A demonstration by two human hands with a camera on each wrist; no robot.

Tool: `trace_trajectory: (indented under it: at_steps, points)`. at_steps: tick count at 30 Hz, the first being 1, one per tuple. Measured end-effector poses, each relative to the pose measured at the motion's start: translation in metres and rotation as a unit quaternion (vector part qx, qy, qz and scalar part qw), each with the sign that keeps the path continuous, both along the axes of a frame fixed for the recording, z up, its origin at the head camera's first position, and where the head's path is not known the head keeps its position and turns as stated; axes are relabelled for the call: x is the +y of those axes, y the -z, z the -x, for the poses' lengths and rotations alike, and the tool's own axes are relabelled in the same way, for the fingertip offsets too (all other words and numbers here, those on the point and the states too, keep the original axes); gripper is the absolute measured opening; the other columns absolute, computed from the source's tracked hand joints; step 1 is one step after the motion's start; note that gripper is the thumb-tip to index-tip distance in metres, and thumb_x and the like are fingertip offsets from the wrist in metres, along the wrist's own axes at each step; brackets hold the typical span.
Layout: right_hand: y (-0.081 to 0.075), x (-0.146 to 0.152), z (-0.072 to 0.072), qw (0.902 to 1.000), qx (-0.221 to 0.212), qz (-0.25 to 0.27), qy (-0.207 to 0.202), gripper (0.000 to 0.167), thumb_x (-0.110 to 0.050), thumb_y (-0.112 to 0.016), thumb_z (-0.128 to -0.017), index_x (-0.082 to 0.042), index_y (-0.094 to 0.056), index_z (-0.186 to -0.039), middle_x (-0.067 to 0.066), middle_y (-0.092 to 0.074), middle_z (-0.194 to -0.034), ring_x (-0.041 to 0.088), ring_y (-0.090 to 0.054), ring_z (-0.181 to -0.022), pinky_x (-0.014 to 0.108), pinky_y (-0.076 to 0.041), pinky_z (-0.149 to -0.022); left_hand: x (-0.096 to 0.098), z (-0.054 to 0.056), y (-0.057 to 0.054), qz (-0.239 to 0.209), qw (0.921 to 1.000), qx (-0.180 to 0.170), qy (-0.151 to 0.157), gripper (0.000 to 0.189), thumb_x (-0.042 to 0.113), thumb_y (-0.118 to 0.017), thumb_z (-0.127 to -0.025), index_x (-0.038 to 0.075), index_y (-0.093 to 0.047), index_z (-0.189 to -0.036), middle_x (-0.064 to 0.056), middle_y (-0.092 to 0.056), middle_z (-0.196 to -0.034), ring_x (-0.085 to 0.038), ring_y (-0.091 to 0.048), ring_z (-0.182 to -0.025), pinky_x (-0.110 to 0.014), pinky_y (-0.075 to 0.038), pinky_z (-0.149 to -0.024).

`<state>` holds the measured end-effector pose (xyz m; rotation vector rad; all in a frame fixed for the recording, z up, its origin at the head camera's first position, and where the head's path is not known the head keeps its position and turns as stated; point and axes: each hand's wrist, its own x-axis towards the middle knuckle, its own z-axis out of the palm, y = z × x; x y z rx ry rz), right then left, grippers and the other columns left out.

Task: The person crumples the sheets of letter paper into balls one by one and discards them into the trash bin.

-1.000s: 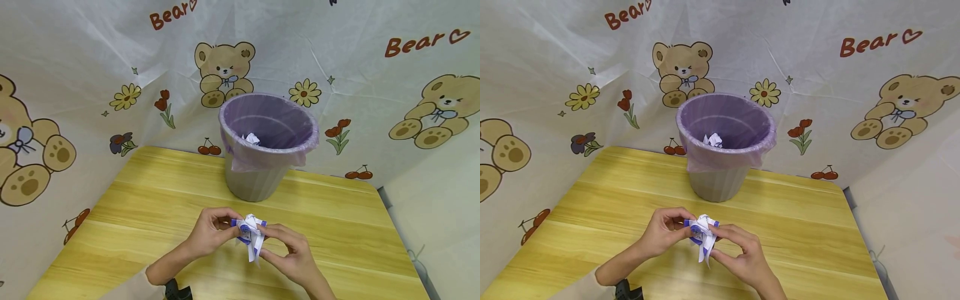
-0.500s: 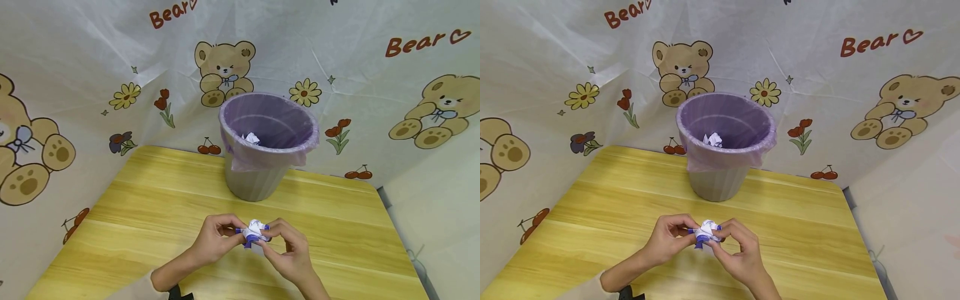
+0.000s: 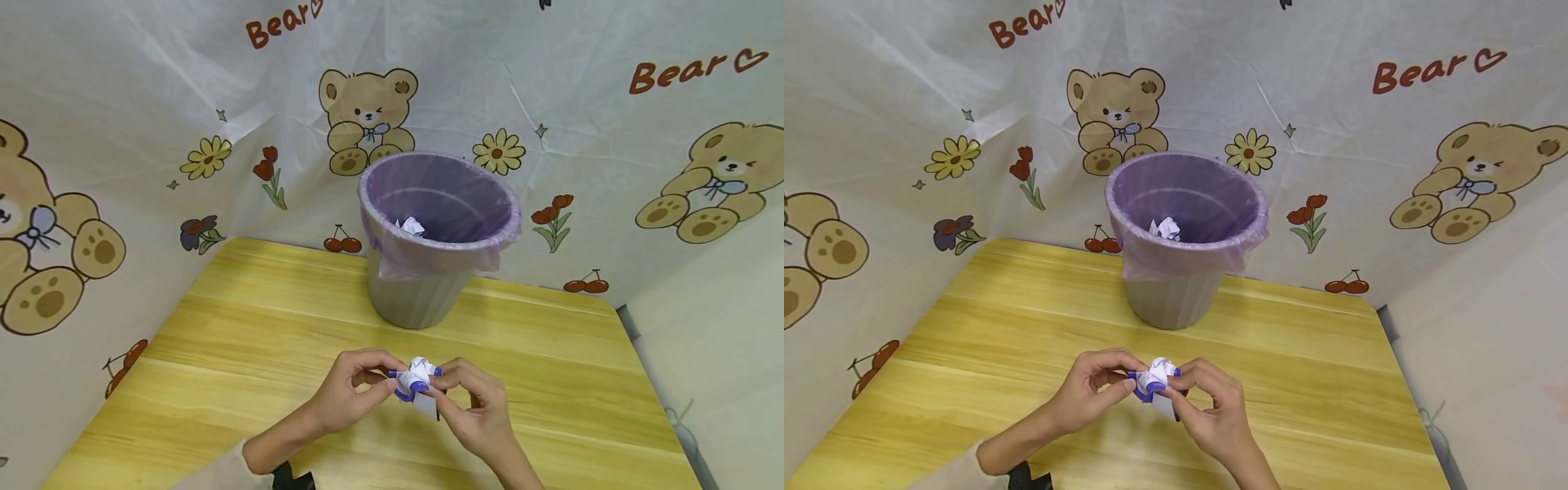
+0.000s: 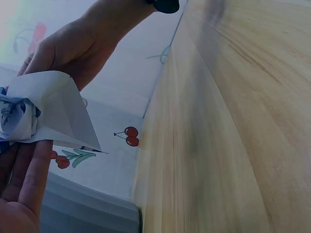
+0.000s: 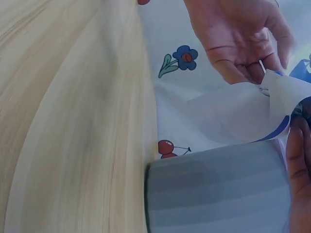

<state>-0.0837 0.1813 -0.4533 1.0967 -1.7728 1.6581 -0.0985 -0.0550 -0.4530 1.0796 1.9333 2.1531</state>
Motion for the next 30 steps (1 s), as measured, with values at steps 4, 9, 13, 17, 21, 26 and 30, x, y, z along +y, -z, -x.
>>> trace_trajectory:
  at_steps: [4, 9, 13, 17, 21, 26, 30]
  points:
    - [-0.001, 0.001, 0.002, 0.9997, 0.023, -0.001, -0.003, 0.014, 0.018, -0.080, -0.084, 0.007, -0.071, -0.089, 0.019, -0.074, -0.088, 0.019, -0.073, -0.084, 0.020, -0.065, -0.081, 0.000, 0.003, 0.002, -0.021, 0.9987, -0.029, 0.036, 0.022, -0.002, -0.053, -0.108, -0.002, -0.073, -0.117, -0.029, -0.074, -0.108, -0.007, -0.076, -0.100, -0.041, -0.070, -0.079]
    - [-0.009, -0.002, 0.002, 0.9948, 0.089, -0.039, 0.032, 0.009, 0.003, -0.081, -0.093, 0.004, -0.073, -0.089, 0.016, -0.074, -0.085, 0.018, -0.070, -0.079, 0.018, -0.062, -0.075, 0.001, 0.006, 0.005, -0.037, 0.9948, -0.080, 0.050, 0.012, 0.001, -0.066, -0.104, -0.006, -0.070, -0.113, -0.027, -0.071, -0.106, -0.008, -0.076, -0.098, -0.035, -0.070, -0.080]
    - [-0.015, -0.005, 0.000, 0.9893, 0.124, -0.059, 0.050, 0.014, -0.005, -0.078, -0.098, 0.003, -0.074, -0.088, 0.014, -0.073, -0.084, 0.018, -0.067, -0.076, 0.018, -0.059, -0.069, 0.000, 0.007, 0.006, -0.042, 0.9909, -0.110, 0.066, 0.023, 0.003, -0.076, -0.098, -0.010, -0.067, -0.115, -0.020, -0.071, -0.110, -0.010, -0.076, -0.101, -0.033, -0.070, -0.080]
    - [-0.019, -0.006, 0.000, 0.9795, 0.171, -0.079, 0.071, 0.019, -0.007, -0.076, -0.100, 0.004, -0.074, -0.085, 0.013, -0.072, -0.082, 0.016, -0.064, -0.073, 0.016, -0.056, -0.067, 0.000, 0.007, 0.005, -0.033, 0.9876, -0.133, 0.078, 0.028, 0.006, -0.079, -0.096, -0.008, -0.065, -0.117, -0.007, -0.069, -0.115, -0.009, -0.075, -0.102, -0.031, -0.069, -0.083]
    - [-0.020, -0.008, 0.001, 0.9663, 0.221, -0.099, 0.086, 0.022, -0.007, -0.074, -0.101, 0.005, -0.074, -0.083, 0.013, -0.071, -0.082, 0.015, -0.063, -0.072, 0.014, -0.055, -0.066, 0.000, 0.006, 0.003, -0.018, 0.9879, -0.132, 0.079, 0.030, 0.007, -0.081, -0.096, -0.004, -0.064, -0.119, -0.007, -0.068, -0.116, -0.008, -0.075, -0.101, -0.031, -0.069, -0.082]
    - [-0.019, -0.007, 0.002, 0.9705, 0.215, -0.082, 0.071, 0.019, -0.004, -0.075, -0.100, 0.007, -0.075, -0.085, 0.015, -0.073, -0.083, 0.016, -0.064, -0.072, 0.015, -0.055, -0.065, 0.000, 0.007, 0.000, -0.001, 0.9921, -0.108, 0.064, 0.024, 0.006, -0.079, -0.096, 0.000, -0.066, -0.116, -0.017, -0.068, -0.112, -0.007, -0.075, -0.098, -0.035, -0.070, -0.082]
    - [-0.018, -0.006, 0.002, 0.9740, 0.202, -0.083, 0.061, 0.014, -0.003, -0.075, -0.100, 0.006, -0.077, -0.089, 0.017, -0.075, -0.086, 0.018, -0.067, -0.073, 0.018, -0.058, -0.067, -0.001, 0.006, -0.002, 0.006, 0.9951, -0.085, 0.050, 0.018, 0.004, -0.078, -0.096, 0.002, -0.066, -0.110, -0.020, -0.069, -0.106, -0.005, -0.073, -0.096, -0.033, -0.069, -0.079]
